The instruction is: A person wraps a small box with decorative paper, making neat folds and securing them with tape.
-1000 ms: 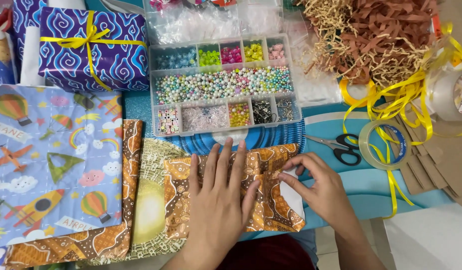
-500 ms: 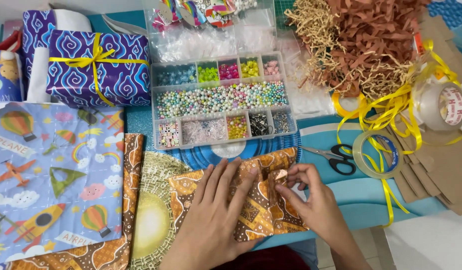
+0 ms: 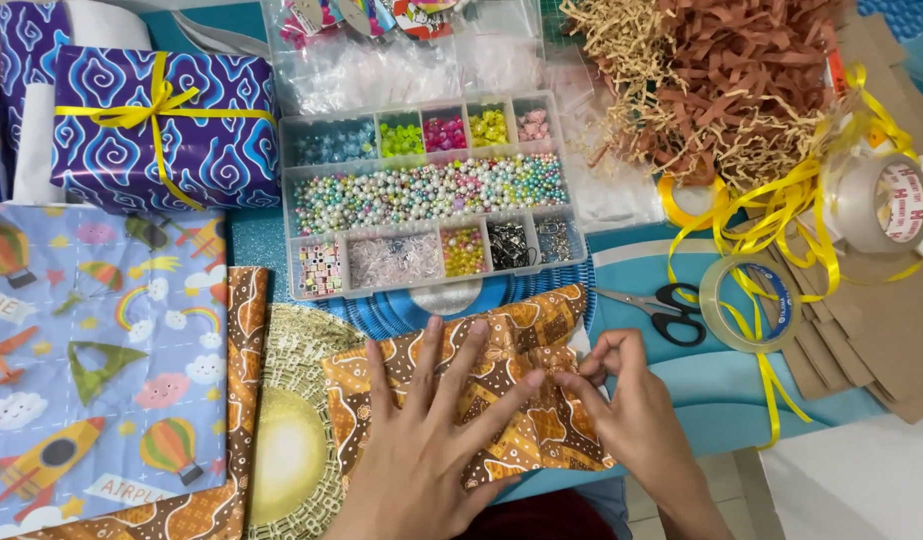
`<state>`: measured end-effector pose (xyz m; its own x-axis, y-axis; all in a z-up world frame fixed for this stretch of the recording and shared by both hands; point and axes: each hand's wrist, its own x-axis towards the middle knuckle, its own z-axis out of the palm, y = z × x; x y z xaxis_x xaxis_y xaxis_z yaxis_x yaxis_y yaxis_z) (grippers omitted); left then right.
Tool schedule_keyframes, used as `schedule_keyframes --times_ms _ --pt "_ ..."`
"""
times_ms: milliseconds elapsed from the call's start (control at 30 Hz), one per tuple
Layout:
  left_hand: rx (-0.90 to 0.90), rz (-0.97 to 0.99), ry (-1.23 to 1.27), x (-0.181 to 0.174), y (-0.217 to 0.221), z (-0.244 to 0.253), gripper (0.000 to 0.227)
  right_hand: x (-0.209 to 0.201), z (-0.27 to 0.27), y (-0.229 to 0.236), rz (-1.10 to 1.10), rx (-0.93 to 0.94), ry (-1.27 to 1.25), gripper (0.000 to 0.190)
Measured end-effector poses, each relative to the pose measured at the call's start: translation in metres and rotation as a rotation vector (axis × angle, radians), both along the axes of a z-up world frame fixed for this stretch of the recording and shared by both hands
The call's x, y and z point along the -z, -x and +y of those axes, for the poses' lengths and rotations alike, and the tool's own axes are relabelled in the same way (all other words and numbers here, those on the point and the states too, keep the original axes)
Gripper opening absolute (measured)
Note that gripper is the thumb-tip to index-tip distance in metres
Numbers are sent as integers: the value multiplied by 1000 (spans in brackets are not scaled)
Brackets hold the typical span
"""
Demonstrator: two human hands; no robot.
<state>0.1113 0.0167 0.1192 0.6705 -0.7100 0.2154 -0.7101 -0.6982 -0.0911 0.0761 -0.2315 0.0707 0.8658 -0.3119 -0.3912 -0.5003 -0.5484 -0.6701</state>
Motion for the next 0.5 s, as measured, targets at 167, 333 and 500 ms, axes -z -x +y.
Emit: schedule_keyframes --times_ms 167,333,500 --pt "102 35 65 1 0 0 127 -3 4 -7 43 -74 15 44" --pt "198 174 123 5 2 -19 74 6 7 -8 -65 -209 84 34" --pt "348 228 252 6 1 -24 25 8 9 -8 -152 -310 188 26"
